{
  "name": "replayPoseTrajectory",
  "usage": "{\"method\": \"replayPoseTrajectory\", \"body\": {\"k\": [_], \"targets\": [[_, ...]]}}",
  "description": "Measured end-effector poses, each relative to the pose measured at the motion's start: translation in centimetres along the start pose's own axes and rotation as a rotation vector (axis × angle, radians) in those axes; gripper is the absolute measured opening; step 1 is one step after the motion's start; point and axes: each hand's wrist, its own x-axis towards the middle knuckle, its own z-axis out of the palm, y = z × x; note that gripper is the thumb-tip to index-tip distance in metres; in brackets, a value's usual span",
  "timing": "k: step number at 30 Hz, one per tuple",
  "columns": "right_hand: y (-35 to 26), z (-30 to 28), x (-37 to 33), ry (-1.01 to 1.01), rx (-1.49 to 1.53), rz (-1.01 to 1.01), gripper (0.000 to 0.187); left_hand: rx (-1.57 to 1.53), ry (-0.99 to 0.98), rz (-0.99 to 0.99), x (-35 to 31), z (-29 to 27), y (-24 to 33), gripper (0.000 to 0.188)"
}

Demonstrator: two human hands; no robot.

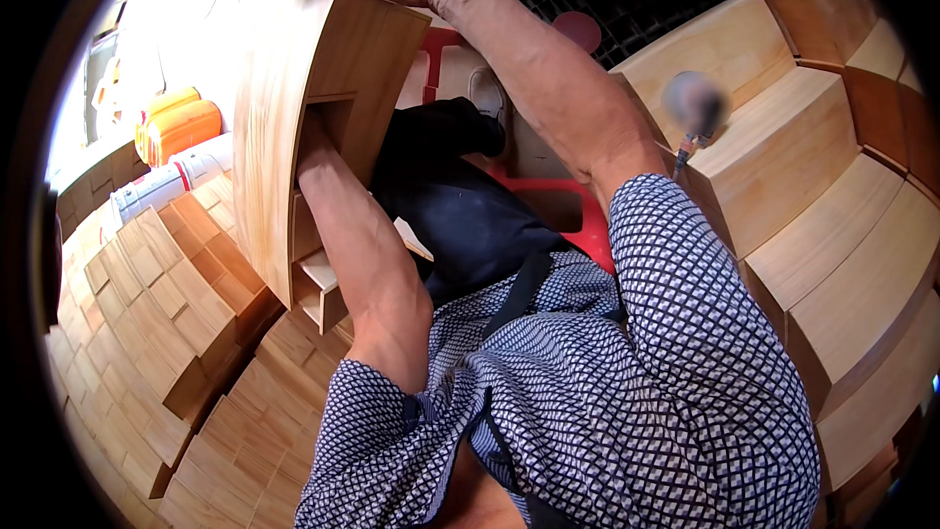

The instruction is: The person fits wooden drawers into a larger box frame, uses a power sander on the box edges, and hammers a wooden part at a workbench.

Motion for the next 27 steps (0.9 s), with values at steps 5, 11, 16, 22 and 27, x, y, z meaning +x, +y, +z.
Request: {"method": "replayPoseTrajectory", "body": {"k": [5, 11, 16, 22, 27], "targets": [[0.0, -0.8, 0.2, -0.014, 0.038, -0.049, 0.079, -0.003, -0.011, 0.002, -0.2, 0.4, 0.4, 0.036], [0.5, -0.5, -0.2, -0.030, 0.026, 0.008, 0.090, 0.014, -0.010, -0.024, -0.6, 0.0, -0.2, 0.035], [-0.3, -1.1, -2.4, 0.137, 0.137, -0.096, 0.091, 0.038, -0.046, -0.042, -1.0, 1.4, 0.5, 0.034], [-0.8, 3.7, -8.9, 0.126, 0.061, -0.263, 0.070, 0.423, -0.278, -0.103, -5.7, 0.8, -1.1, 0.033], [-0.8, 4.5, -11.5, 0.272, -0.033, -0.396, 0.064, 0.404, -0.338, 0.008, -9.9, -1.2, 8.1, 0.029]]}}
